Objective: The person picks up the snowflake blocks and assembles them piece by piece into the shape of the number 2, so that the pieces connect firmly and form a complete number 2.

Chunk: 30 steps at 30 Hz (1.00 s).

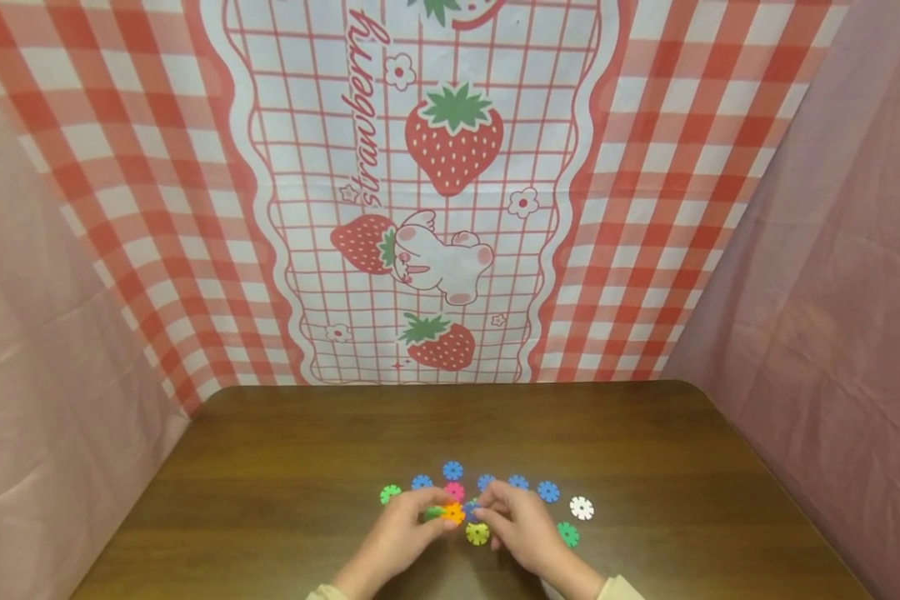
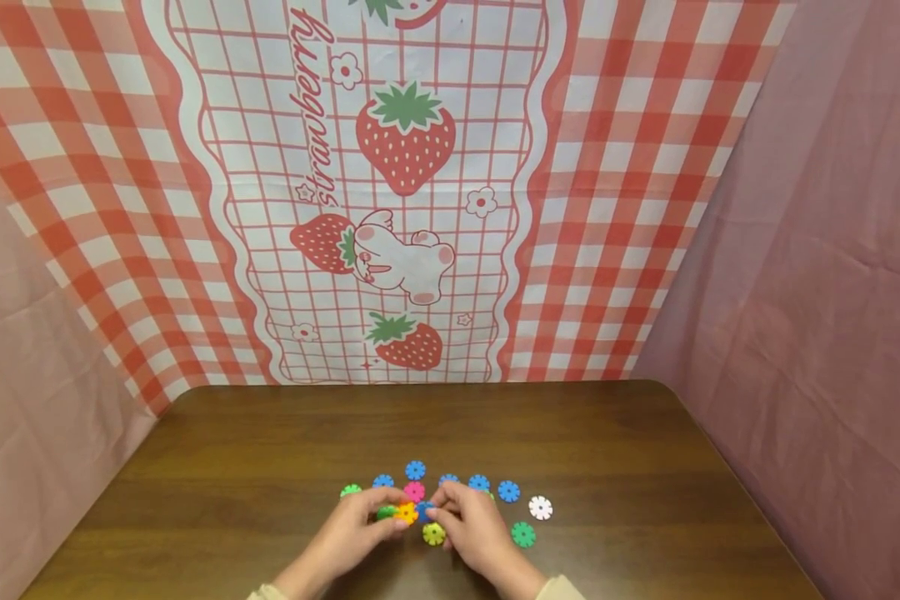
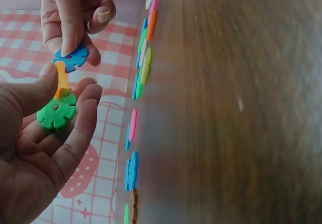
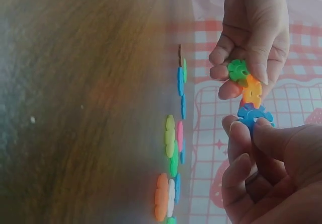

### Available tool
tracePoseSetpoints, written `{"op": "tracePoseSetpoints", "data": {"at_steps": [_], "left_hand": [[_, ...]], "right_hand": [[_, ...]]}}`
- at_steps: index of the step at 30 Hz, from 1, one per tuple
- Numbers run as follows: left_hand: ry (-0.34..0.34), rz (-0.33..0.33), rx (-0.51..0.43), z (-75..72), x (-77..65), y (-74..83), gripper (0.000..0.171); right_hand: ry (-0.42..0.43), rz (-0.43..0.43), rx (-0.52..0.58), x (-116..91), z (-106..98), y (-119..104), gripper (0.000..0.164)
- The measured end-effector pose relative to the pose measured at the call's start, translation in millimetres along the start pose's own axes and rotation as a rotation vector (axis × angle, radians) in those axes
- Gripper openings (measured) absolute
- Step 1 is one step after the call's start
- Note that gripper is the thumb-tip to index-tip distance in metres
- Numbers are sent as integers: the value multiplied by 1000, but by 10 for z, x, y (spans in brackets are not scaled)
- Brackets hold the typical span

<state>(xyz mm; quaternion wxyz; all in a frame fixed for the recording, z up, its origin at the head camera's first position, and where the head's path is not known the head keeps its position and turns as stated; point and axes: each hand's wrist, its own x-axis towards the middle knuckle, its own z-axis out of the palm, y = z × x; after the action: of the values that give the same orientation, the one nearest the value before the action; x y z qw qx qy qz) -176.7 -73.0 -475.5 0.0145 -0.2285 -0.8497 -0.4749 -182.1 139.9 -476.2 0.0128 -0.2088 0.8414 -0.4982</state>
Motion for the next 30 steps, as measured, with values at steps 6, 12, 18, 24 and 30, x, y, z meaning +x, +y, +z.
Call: {"op": "tracePoseSetpoints", "data": {"at_steps": [6,12,18,24,30], "left_hand": [[-25,-37,-178,24,3,26,31],[-10,-46,-271,37,-19,25,30],[8,-50,-258,48,-45,3,28],[8,-30,-255,21,-36,31,28],[-72,-58,-250,-60,8,54,39]], "right_hand": [[3,-16,1,-5,-3,-30,8],[19,-28,34,11,10,-95,9],[-1,-24,8,50,48,-108,12],[-35,9,12,94,54,-100,11],[-22,44,62,132,66,-78,10]]}}
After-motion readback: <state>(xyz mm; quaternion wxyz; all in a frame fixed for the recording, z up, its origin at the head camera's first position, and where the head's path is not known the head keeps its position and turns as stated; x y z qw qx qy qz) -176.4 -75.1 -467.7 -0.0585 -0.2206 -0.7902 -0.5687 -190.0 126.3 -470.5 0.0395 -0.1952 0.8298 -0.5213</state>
